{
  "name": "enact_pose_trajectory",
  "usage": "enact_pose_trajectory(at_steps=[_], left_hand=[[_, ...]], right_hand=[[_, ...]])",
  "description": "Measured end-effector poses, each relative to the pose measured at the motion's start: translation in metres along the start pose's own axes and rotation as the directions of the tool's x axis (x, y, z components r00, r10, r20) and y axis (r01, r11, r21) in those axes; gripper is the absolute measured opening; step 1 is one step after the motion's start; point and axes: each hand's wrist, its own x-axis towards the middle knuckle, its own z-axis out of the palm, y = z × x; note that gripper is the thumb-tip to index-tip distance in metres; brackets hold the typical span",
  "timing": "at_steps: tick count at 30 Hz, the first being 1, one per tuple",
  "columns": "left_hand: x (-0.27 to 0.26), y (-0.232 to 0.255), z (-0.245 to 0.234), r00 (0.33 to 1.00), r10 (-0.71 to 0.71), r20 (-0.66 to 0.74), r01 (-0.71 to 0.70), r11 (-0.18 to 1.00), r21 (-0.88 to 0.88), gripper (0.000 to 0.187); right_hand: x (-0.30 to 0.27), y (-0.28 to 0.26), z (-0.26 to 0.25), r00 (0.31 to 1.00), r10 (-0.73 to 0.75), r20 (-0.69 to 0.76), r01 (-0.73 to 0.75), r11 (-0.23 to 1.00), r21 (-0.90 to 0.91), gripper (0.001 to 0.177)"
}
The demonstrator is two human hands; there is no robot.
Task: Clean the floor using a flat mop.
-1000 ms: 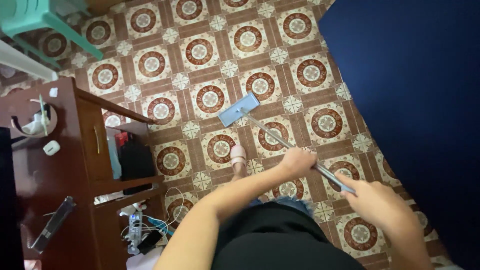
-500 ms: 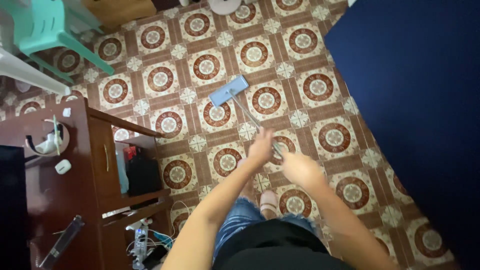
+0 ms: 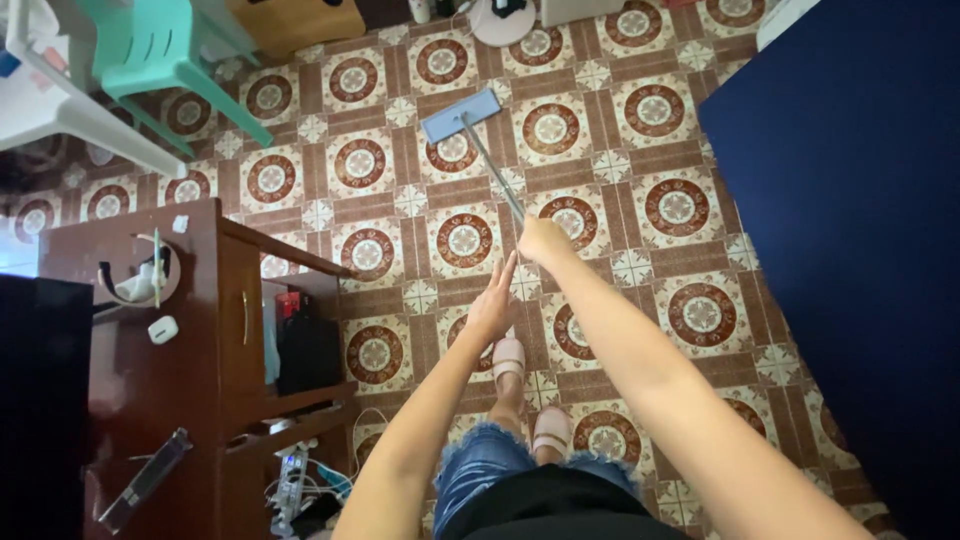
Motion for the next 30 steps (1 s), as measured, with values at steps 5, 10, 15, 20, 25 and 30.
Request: enact_pose_trajectory(at_steps=[5, 10, 15, 20, 25, 30], left_hand=[[0.002, -0.001, 0.022, 0.997, 0.001, 0.079, -0.004, 0.999, 0.034, 0.100], [-0.007, 0.014, 0.082, 0.989, 0.033, 0.144, -0.040, 0.998, 0.049, 0.094], [-0.036, 0.065, 0.130, 0.915, 0.089, 0.393, -0.140, 0.985, 0.104, 0.102], [-0.071, 0.112, 0.180, 0.840, 0.259, 0.477, -0.367, 0.919, 0.147, 0.087], [-0.102, 0.142, 0.248, 0.618, 0.696, 0.367, -0.749, 0.662, 0.005, 0.064], [-0.125, 0.215, 0.220, 0.449, 0.657, 0.605, -0.743, 0.651, -0.156, 0.032]], right_hand=[[-0.057, 0.037, 0.015, 0.999, 0.044, -0.017, -0.045, 0.999, -0.015, 0.052], [-0.150, 0.114, 0.028, 0.998, 0.044, -0.037, -0.047, 0.995, -0.088, 0.053], [-0.298, 0.135, -0.030, 0.934, 0.320, 0.159, -0.309, 0.947, -0.087, 0.058], [-0.414, 0.200, -0.020, 0.938, 0.344, 0.029, -0.339, 0.934, -0.110, 0.053], [-0.523, 0.213, -0.055, 0.749, 0.592, 0.299, -0.609, 0.792, -0.042, 0.054], [-0.571, 0.213, -0.084, 0.666, 0.661, 0.345, -0.658, 0.739, -0.146, 0.053]])
